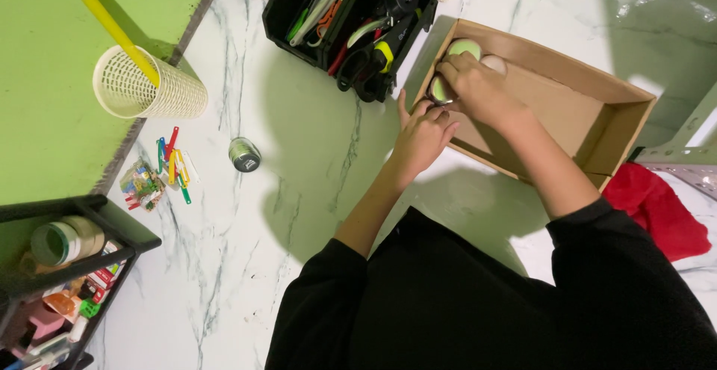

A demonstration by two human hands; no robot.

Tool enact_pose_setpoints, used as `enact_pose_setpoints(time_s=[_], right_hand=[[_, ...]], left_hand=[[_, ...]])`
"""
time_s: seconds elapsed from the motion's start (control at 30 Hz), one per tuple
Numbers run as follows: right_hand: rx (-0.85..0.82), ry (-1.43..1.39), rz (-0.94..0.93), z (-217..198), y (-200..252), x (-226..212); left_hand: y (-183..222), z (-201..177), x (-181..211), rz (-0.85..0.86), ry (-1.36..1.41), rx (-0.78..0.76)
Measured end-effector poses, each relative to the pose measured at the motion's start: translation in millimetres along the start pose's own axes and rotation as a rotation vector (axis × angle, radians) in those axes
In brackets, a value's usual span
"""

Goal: Organize jars and markers into a storage box and assemble a small shelf unit.

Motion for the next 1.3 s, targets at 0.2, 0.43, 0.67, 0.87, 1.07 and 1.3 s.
enact_pose_setpoints(time_s=[0.2, 0.43, 0.67, 0.87, 1.07, 1.3], right_hand=[[-0.002, -0.049, -0.007, -5.6, 2.4, -1.7], [0.044, -0.283, 0.153, -24.4, 0.7, 48.2], [0.192, -0.080, 0.020, -18.8, 6.7, 50.8], [0.225, -0.036, 0.019, -5.8, 4.2, 49.6], [0.228, 0.003, 0.006, -4.6, 3.2, 46.7], [0.250, 0.082, -0.024, -0.3, 7.7, 42.2]], left_hand=[[-0.4, -2.2, 0.0, -0.007, 0.012, -0.024], [2.0, -2.0, -2.9, 0.005, 0.010, 0.021], [-23.3, -21.4, -1.2, 0.041, 0.000, 0.179], [-38.4, 1.2, -9.6, 0.060, -0.063, 0.093], [-41.7, 4.6, -7.4, 0.108, -0.030, 0.080], [-45.8, 4.3, -4.5, 0.166, 0.017, 0.084]])
Point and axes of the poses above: each hand's wrist, its own y-axis away from the middle knuckle, its own z-axis out of the palm, x = y × z, the point moved 6 cm from there along -y, towards the middle knuckle, and after that the axes turned 11 degrees about z, right-handed, at the moved point
